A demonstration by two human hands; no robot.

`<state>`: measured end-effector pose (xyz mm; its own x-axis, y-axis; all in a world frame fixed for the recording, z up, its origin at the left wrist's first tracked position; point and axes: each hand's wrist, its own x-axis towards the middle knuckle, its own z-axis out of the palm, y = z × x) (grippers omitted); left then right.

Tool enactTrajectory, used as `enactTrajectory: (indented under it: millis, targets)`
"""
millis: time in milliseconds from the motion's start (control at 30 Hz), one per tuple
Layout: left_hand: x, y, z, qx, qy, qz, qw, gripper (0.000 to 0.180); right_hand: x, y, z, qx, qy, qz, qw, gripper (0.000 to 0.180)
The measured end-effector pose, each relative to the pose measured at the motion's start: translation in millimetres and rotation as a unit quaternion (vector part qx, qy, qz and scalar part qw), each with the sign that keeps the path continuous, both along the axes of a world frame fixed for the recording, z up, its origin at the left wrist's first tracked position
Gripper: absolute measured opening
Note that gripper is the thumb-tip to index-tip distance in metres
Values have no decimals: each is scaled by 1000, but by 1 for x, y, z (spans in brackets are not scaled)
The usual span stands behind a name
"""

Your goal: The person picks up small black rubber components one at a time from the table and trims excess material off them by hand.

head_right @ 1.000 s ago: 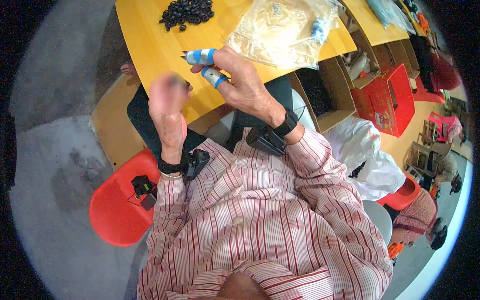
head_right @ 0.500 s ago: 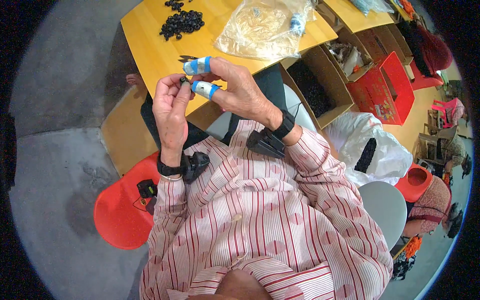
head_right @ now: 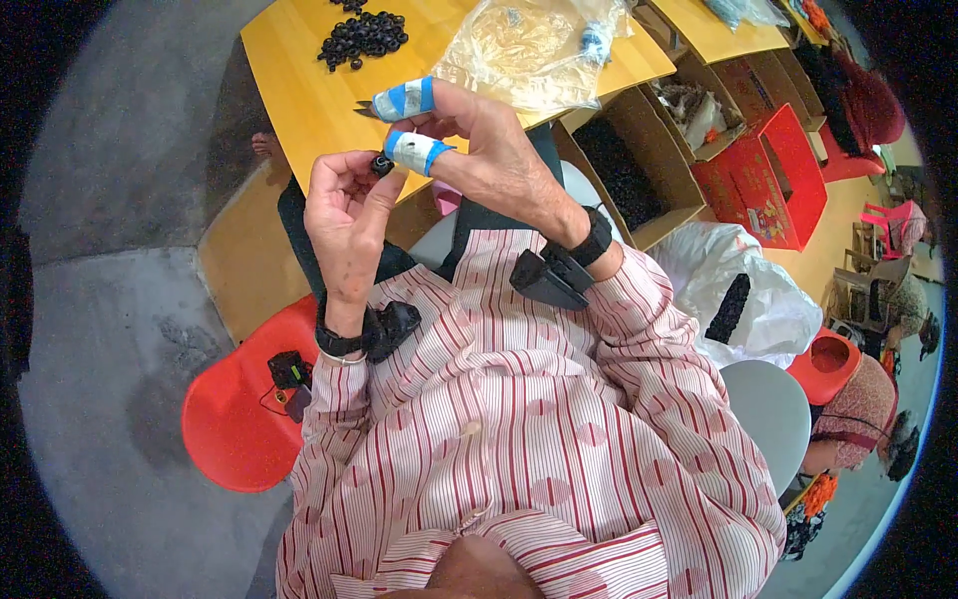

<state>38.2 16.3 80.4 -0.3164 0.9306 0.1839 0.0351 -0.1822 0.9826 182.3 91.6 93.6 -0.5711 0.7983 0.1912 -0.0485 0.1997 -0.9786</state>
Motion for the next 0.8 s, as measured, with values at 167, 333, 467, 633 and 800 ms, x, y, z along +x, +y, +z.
enactTrajectory:
  millis: [167, 333, 467, 633, 800]
  targets:
    - [1, -2, -1, 15, 73, 27, 997, 22, 0, 2, 0, 70, -39, 1, 997, 35]
    - [0, -1, -4, 25, 119, 52, 991, 23, -1, 0, 0, 99, -65, -7, 993, 36]
    - [-1, -1, -4, 30, 150, 56, 987, 24, -1, 2, 0, 124, -70, -5, 990, 36]
    - [-3, -1, -4, 30, 157, 58, 985, 24, -4, 0, -5, 86, -42, -4, 995, 33]
    - [-2, -2, 1, 14, 149, 49, 987, 23, -5, 0, -8, 46, 6, 1, 999, 30]
